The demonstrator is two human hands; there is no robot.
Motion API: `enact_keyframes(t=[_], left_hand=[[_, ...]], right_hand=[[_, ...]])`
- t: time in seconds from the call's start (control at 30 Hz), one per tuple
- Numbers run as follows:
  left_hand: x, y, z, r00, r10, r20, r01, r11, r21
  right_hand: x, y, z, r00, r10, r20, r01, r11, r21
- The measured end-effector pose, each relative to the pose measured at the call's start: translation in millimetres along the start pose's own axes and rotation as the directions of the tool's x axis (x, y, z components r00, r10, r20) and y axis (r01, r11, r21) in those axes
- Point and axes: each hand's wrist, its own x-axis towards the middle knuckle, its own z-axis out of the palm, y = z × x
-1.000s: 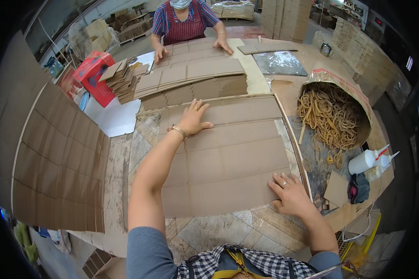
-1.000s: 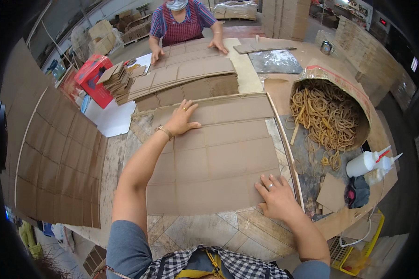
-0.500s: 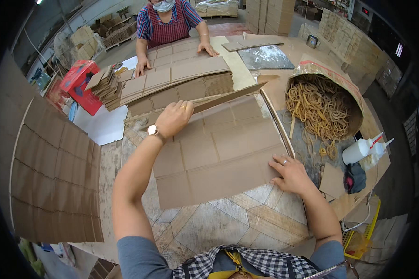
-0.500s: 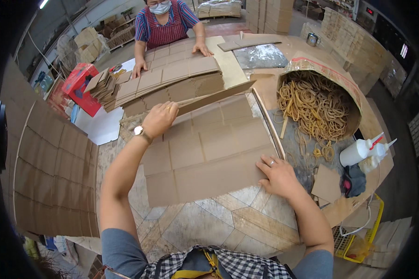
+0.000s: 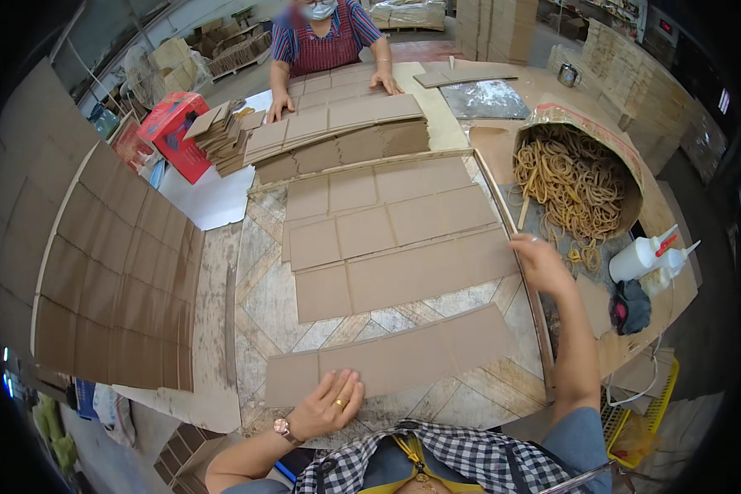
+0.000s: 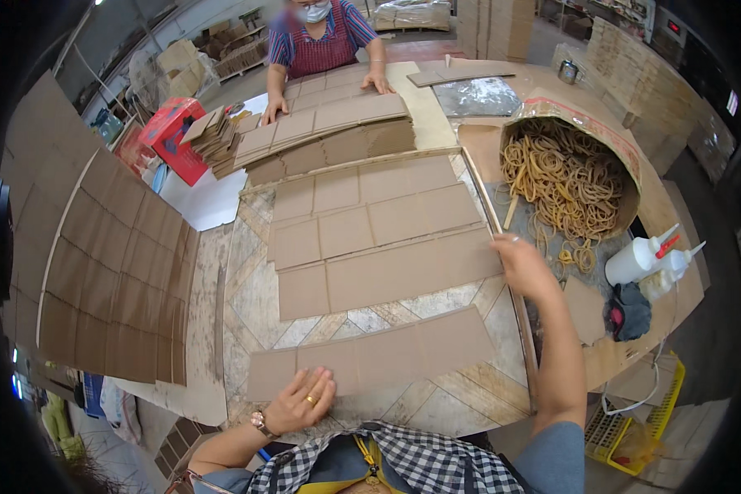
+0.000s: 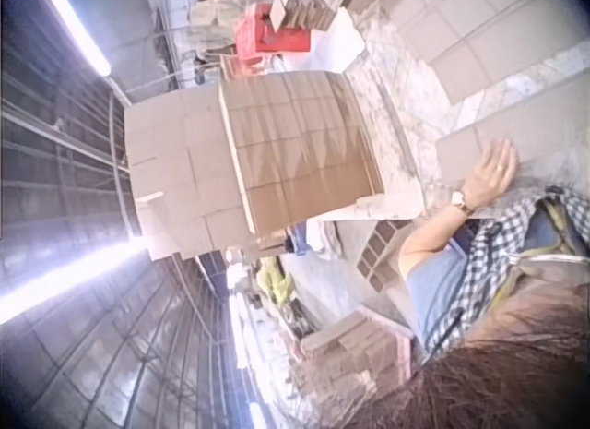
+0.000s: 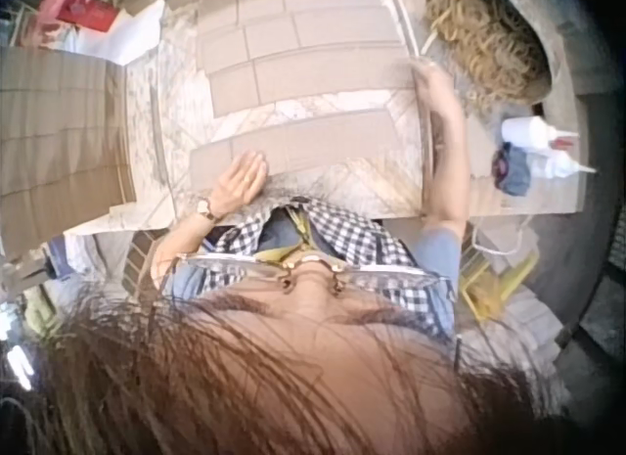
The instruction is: The recorder applies glue to a cardboard sheet, folds it into a small box shape, secures it with a rubber band, and places the finished units into a larger storage container.
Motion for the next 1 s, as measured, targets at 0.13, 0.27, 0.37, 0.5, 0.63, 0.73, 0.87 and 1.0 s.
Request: enact_keyframes(t=[0.13,0.27,0.37,0.5,0.63,0.73,0.87,1.0], left_hand=[[13.7,0.4,30.6,0.989,-0.133,0.066,0.143,0.969,-0.201],[54.0,-14.1,37.2,0.97,-0.176,0.166,0.218,0.933,-0.285],[73.3,-31.1,41.5,0.982,-0.08,0.174,0.15,0.886,-0.439],[108.6,-101.7,71.3,0.983,-0.167,0.077,0.18,0.788,-0.589],[146.7,-176.3,102.5,0.937,-0.34,0.082,0.347,0.879,-0.327],[156.5,-205.7,121.8,0.917,-0.354,0.184,0.393,0.879,-0.269],[167.2,-224.0,132.9,0.894,-0.328,0.305,0.433,0.806,-0.403],[166.2,-222.9,120.2,0.924,-0.339,0.179,0.383,0.817,-0.432]], right_hand=[[-0.1,-18.7,-20.9,0.98,0.158,-0.119,-0.127,0.963,0.238],[11.9,-23.5,-2.6,0.996,-0.058,-0.064,0.066,0.989,0.135],[35.3,-28.1,13.4,0.991,-0.124,0.041,0.122,0.992,0.039],[93.9,-41.7,33.3,0.972,-0.027,0.232,0.042,0.997,-0.057],[144.5,-26.2,66.8,0.97,-0.104,0.22,0.158,0.957,-0.245],[164.1,-28.8,68.3,0.928,0.012,0.371,0.074,0.974,-0.215],[167.9,-39.6,59.7,0.875,0.029,0.483,0.088,0.972,-0.217],[160.4,-44.9,57.9,0.863,-0.04,0.503,0.135,0.979,-0.154]])
